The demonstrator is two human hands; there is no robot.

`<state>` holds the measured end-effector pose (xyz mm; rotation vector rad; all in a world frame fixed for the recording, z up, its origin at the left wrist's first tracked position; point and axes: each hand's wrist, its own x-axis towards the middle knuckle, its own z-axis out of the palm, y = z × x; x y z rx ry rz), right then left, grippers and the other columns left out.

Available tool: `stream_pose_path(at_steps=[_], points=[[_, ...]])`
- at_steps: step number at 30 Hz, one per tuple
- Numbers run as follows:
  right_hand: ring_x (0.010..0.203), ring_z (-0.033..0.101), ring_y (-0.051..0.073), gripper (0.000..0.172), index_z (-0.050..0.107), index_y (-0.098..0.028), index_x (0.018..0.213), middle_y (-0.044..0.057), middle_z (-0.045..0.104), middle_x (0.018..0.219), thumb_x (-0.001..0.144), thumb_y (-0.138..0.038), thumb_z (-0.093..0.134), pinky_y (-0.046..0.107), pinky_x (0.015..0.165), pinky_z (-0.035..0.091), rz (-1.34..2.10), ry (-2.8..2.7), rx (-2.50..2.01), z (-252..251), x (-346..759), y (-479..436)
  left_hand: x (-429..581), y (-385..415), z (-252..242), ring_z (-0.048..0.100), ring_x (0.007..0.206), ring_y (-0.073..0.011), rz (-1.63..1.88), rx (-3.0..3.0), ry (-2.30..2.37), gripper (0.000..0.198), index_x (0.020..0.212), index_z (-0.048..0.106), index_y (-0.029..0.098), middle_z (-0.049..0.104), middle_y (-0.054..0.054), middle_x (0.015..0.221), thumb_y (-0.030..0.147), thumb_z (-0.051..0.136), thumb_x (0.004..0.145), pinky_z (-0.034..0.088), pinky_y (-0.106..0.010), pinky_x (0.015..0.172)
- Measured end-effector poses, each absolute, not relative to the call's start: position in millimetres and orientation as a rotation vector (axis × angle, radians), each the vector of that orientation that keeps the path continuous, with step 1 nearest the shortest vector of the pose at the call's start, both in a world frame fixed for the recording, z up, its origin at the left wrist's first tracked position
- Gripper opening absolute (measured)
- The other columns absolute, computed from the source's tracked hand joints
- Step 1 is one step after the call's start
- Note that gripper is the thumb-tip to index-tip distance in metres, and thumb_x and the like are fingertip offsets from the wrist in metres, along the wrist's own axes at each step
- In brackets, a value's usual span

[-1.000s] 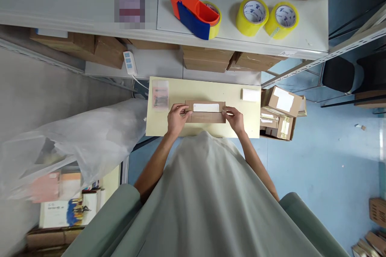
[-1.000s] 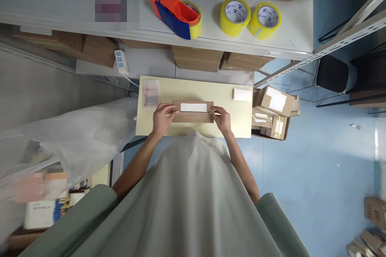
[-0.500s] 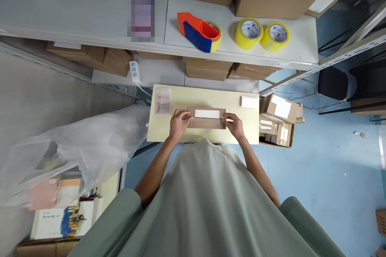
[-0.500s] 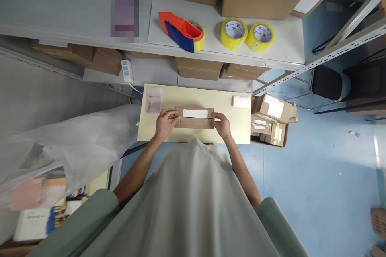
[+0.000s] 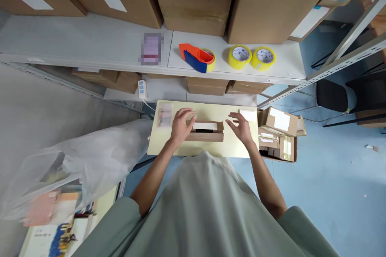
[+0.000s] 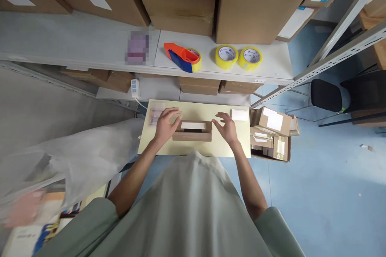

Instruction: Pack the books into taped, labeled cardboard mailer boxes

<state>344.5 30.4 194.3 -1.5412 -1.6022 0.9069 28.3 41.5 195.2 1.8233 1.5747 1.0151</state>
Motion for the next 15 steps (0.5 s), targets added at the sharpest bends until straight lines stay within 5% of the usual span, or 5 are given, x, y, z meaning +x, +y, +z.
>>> stream_pose_path(at_steps=[15], points=[[0.129,0.072,0.038,0.052,0.072,-0.024,0.139,0.016,0.078,0.137,0.112,-0.066,0.058,0.056,0.115,0.057,0.528,-2.086,-1.179,291,320,141,72,74,299,0.078,0.113,-0.0238,1.344,1.892,1.669,0.022,0.122,0.079,0.024,0.085,-0.004,0.11,0.021,0.066,0.104,0.059,-0.041,0.109]])
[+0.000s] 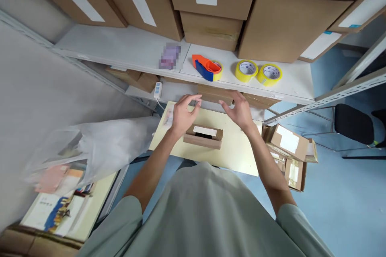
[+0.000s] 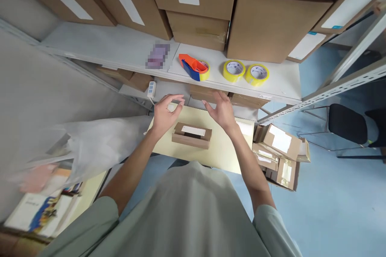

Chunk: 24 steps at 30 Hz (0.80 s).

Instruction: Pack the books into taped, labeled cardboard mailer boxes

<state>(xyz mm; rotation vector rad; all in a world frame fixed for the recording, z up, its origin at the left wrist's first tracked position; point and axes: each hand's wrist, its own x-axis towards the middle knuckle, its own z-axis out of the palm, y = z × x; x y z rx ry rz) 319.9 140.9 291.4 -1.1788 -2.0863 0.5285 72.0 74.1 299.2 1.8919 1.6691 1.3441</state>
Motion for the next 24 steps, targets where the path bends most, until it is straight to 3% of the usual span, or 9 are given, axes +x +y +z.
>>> stream_pose_path(at_steps=[10,16,20,24], points=[[0.136,0.069,0.04,0.047,0.065,-0.019,0.148,0.021,0.074,0.144,0.115,-0.05,0.055,0.058,0.121,0.05,0.354,-2.32,-1.19,306,243,205,34,45,304,0.08,0.1,-0.0215,1.431,1.786,1.734,0.018,0.117,0.082,0.024,0.083,-0.003,0.101,0.029,0.071,0.104,0.06,-0.036,0.099],[0.149,0.059,0.044,0.055,0.054,-0.005,0.156,0.031,0.065,0.155,0.112,-0.038,0.06,0.062,0.124,0.046,0.181,-2.382,-1.595,312,192,243,0,43,298,0.08,0.095,-0.0205,1.48,1.66,1.674,0.022,0.121,0.083,0.024,0.084,-0.003,0.098,0.035,0.069,0.106,0.06,-0.035,0.098],[0.142,0.066,0.04,0.053,0.053,0.002,0.153,0.033,0.07,0.147,0.112,-0.03,0.06,0.049,0.122,0.047,0.215,-2.39,-1.933,317,161,259,-18,40,291,0.08,0.088,-0.0194,1.464,1.598,1.599,0.024,0.121,0.083,0.025,0.083,-0.001,0.091,0.035,0.067,0.106,0.061,-0.033,0.095],[0.139,0.069,0.039,0.054,0.052,0.003,0.154,0.034,0.074,0.14,0.113,-0.032,0.059,0.049,0.123,0.044,0.124,-2.271,-2.152,316,138,264,-35,37,284,0.077,0.079,-0.0187,1.433,1.607,1.504,0.024,0.119,0.083,0.025,0.078,0.001,0.078,0.034,0.066,0.106,0.061,-0.033,0.092]])
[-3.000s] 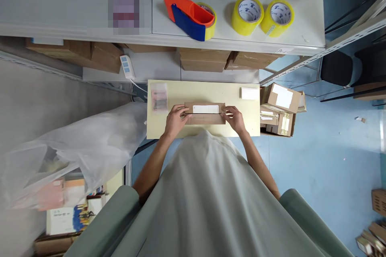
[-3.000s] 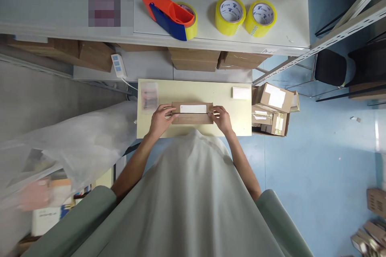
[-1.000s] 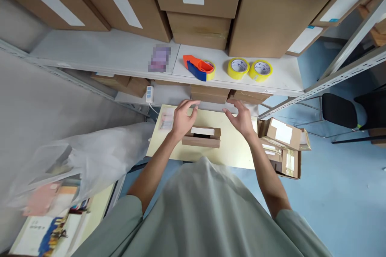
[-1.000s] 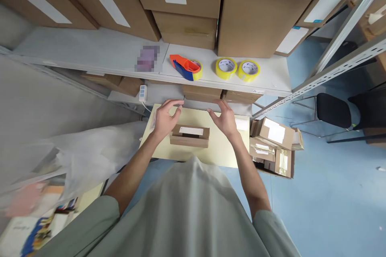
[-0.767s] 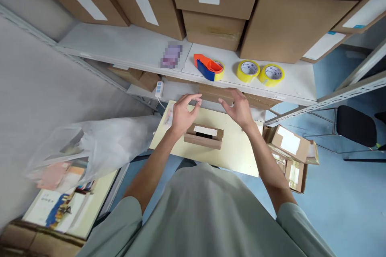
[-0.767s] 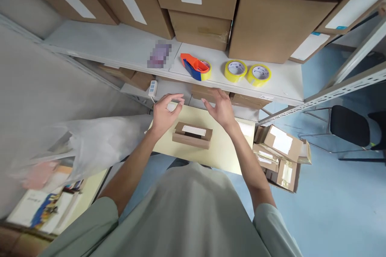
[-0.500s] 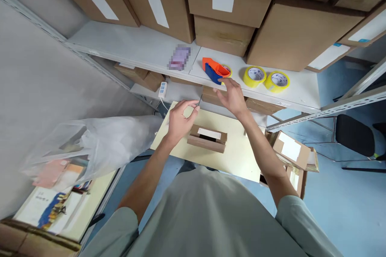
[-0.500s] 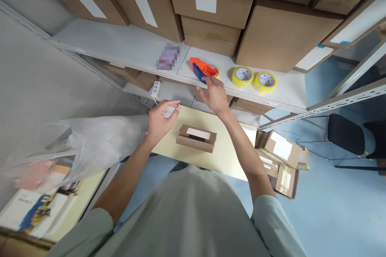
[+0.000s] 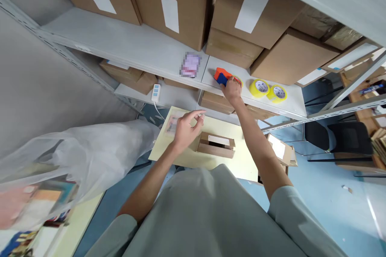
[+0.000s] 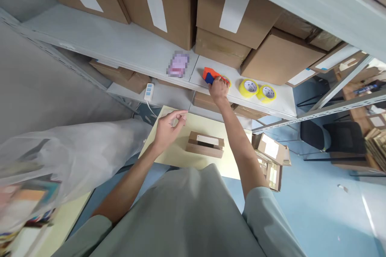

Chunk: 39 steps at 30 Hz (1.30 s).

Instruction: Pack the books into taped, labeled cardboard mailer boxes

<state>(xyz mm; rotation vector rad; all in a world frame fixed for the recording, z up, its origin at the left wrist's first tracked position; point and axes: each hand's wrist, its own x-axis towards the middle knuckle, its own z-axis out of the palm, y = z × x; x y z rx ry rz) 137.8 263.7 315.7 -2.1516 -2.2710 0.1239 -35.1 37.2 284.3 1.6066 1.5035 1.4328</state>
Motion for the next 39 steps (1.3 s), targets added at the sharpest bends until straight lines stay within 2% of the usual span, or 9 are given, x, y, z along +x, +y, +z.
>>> stream_pose_path(at_steps=[3,6,9,12,16,19,23,32,39], points=[[0.138,0.069,0.039,0.056,0.048,0.003,0.157,0.034,0.074,0.14,0.113,-0.031,0.057,0.05,0.124,0.044,0.071,-2.219,-2.199,310,133,259,-48,37,278,0.075,0.074,-0.0179,1.403,1.622,1.433,0.024,0.116,0.083,0.025,0.074,0.003,0.07,0.035,0.064,0.107,0.06,-0.032,0.089],[0.13,0.073,0.04,0.059,0.046,-0.001,0.158,0.033,0.076,0.137,0.114,-0.039,0.055,0.052,0.116,0.051,0.109,-2.202,-2.104,302,143,238,-62,41,271,0.076,0.074,-0.0178,1.369,1.606,1.392,0.024,0.117,0.082,0.025,0.075,0.003,0.073,0.037,0.063,0.108,0.06,-0.032,0.087],[0.114,0.078,0.043,0.065,0.05,-0.009,0.154,0.028,0.079,0.127,0.113,-0.059,0.054,0.055,0.1,0.06,0.189,-2.188,-1.88,297,162,196,-72,46,263,0.079,0.084,-0.0196,1.412,1.557,1.374,0.025,0.12,0.081,0.025,0.08,-0.001,0.086,0.039,0.065,0.107,0.061,-0.033,0.09],[0.097,0.08,0.041,0.068,0.056,-0.017,0.144,0.021,0.082,0.112,0.108,-0.074,0.055,0.051,0.085,0.063,0.33,-2.248,-1.781,301,180,140,-79,51,255,0.08,0.1,-0.0217,1.473,1.487,1.334,0.026,0.122,0.079,0.024,0.083,-0.007,0.108,0.04,0.066,0.107,0.063,-0.037,0.099],[0.082,0.078,0.036,0.057,0.059,-0.023,0.129,0.012,0.081,0.097,0.104,-0.074,0.058,0.043,0.072,0.059,0.538,-2.329,-1.836,317,188,71,-81,52,248,0.079,0.11,-0.022,1.455,1.381,1.231,0.03,0.125,0.076,0.024,0.08,-0.01,0.128,0.046,0.067,0.107,0.064,-0.038,0.106],[0.079,0.078,0.033,0.055,0.059,-0.023,0.13,0.01,0.081,0.098,0.1,-0.069,0.065,0.04,0.069,0.057,0.633,-2.32,-1.934,328,185,37,-84,45,249,0.079,0.119,-0.0243,1.36,1.343,1.112,0.035,0.13,0.076,0.024,0.08,-0.011,0.132,0.051,0.067,0.109,0.064,-0.04,0.11],[0.076,0.077,0.031,0.055,0.063,-0.027,0.125,0.007,0.081,0.096,0.098,-0.074,0.069,0.039,0.066,0.057,0.721,-2.286,-1.985,335,181,10,-92,31,254,0.078,0.124,-0.0267,1.22,1.317,0.99,0.04,0.129,0.079,0.024,0.08,-0.011,0.133,0.057,0.066,0.111,0.064,-0.04,0.111],[0.092,0.082,0.036,0.069,0.066,-0.028,0.146,0.01,0.083,0.107,0.099,-0.077,0.073,0.046,0.077,0.065,0.697,-2.48,-1.92,343,182,-11,-106,13,252,0.08,0.115,-0.0296,1.036,1.229,0.91,0.049,0.127,0.084,0.026,0.084,-0.011,0.125,0.067,0.077,0.101,0.067,-0.042,0.102],[0.094,0.082,0.037,0.073,0.067,-0.03,0.148,0.01,0.085,0.11,0.095,-0.079,0.077,0.045,0.078,0.064,0.807,-2.582,-1.977,353,173,-3,-103,9,233,0.081,0.099,-0.0289,0.942,1.072,0.869,0.055,0.112,0.086,0.022,0.085,-0.01,0.11,0.073,0.083,0.092,0.068,-0.041,0.088]])
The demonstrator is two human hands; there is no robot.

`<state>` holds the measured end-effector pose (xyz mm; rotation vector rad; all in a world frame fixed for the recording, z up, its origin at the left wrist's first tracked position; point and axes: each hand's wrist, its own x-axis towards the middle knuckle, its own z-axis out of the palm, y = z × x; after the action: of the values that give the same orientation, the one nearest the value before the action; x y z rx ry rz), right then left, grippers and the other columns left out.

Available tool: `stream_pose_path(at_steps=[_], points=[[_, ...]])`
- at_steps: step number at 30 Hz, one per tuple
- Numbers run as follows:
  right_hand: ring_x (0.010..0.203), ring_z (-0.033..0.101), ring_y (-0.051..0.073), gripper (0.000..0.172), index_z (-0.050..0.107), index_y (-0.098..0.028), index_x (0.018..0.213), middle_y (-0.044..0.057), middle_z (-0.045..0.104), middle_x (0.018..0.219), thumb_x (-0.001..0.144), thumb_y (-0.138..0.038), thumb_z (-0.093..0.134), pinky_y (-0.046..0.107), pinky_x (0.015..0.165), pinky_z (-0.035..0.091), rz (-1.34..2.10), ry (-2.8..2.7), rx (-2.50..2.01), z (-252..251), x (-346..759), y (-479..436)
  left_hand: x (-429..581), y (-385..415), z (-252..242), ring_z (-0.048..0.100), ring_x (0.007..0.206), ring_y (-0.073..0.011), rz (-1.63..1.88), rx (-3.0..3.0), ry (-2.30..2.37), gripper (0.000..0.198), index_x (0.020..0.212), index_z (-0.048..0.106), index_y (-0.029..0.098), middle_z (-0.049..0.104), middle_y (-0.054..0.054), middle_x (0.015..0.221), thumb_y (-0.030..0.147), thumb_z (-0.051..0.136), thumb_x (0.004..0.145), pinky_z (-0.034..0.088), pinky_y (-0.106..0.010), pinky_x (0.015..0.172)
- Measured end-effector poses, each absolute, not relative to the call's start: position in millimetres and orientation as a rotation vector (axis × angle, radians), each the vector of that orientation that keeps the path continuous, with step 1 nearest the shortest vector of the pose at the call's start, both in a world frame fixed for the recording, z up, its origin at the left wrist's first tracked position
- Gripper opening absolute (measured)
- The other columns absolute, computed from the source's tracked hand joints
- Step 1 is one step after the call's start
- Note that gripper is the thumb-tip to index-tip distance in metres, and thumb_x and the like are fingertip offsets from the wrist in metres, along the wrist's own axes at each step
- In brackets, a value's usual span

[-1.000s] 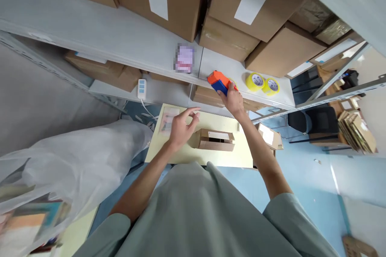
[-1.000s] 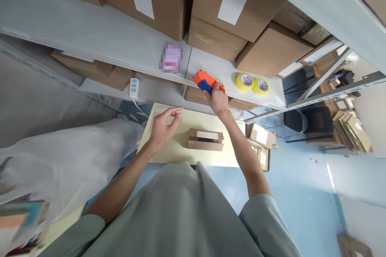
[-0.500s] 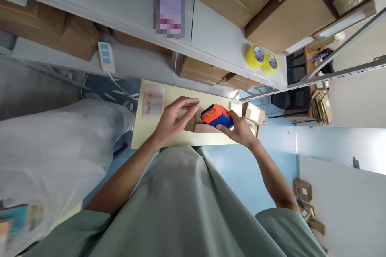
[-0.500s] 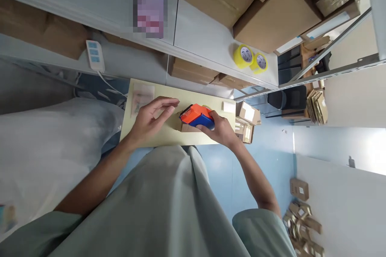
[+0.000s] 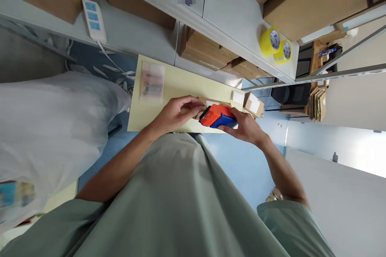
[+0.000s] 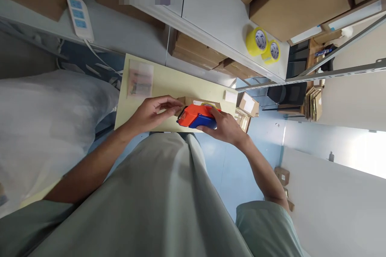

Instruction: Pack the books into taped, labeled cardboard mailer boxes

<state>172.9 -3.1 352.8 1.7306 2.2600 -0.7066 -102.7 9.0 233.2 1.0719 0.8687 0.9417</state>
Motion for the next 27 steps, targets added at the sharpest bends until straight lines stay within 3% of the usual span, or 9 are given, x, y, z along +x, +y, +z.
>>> stream_pose_path(at_steps=[6,11,16,27], points=[[0.09,0.082,0.034,0.072,0.067,-0.029,0.147,0.008,0.084,0.103,0.097,-0.08,0.076,0.041,0.076,0.06,-0.758,2.216,1.624,357,162,5,-96,2,217,0.075,0.086,-0.0229,0.934,1.032,0.893,0.053,0.098,0.082,0.02,0.081,-0.007,0.095,0.072,0.083,0.091,0.063,-0.035,0.079],[0.077,0.077,0.029,0.063,0.074,-0.026,0.117,0.006,0.081,0.09,0.097,-0.085,0.072,0.037,0.068,0.053,-0.744,2.128,1.563,356,153,11,-89,-6,192,0.071,0.082,-0.0212,0.942,0.958,0.946,0.052,0.087,0.078,0.02,0.078,-0.005,0.086,0.072,0.085,0.086,0.06,-0.033,0.077],[0.07,0.072,0.025,0.061,0.072,-0.026,0.096,0.005,0.078,0.081,0.097,-0.087,0.07,0.034,0.061,0.045,-0.746,2.004,1.531,354,150,17,-71,-24,162,0.063,0.07,-0.0176,0.891,0.814,0.927,0.057,0.082,0.077,0.021,0.072,-0.004,0.076,0.077,0.087,0.08,0.053,-0.031,0.065],[0.054,0.059,0.02,0.073,0.062,-0.026,0.072,0.001,0.063,0.058,0.093,-0.096,0.063,0.034,0.056,0.035,-0.69,1.813,1.553,405,182,45,-74,-14,76,0.061,0.07,-0.0175,0.92,0.595,1.041,0.054,0.082,0.078,0.019,0.076,-0.009,0.083,0.07,0.096,0.073,0.05,-0.033,0.066]])
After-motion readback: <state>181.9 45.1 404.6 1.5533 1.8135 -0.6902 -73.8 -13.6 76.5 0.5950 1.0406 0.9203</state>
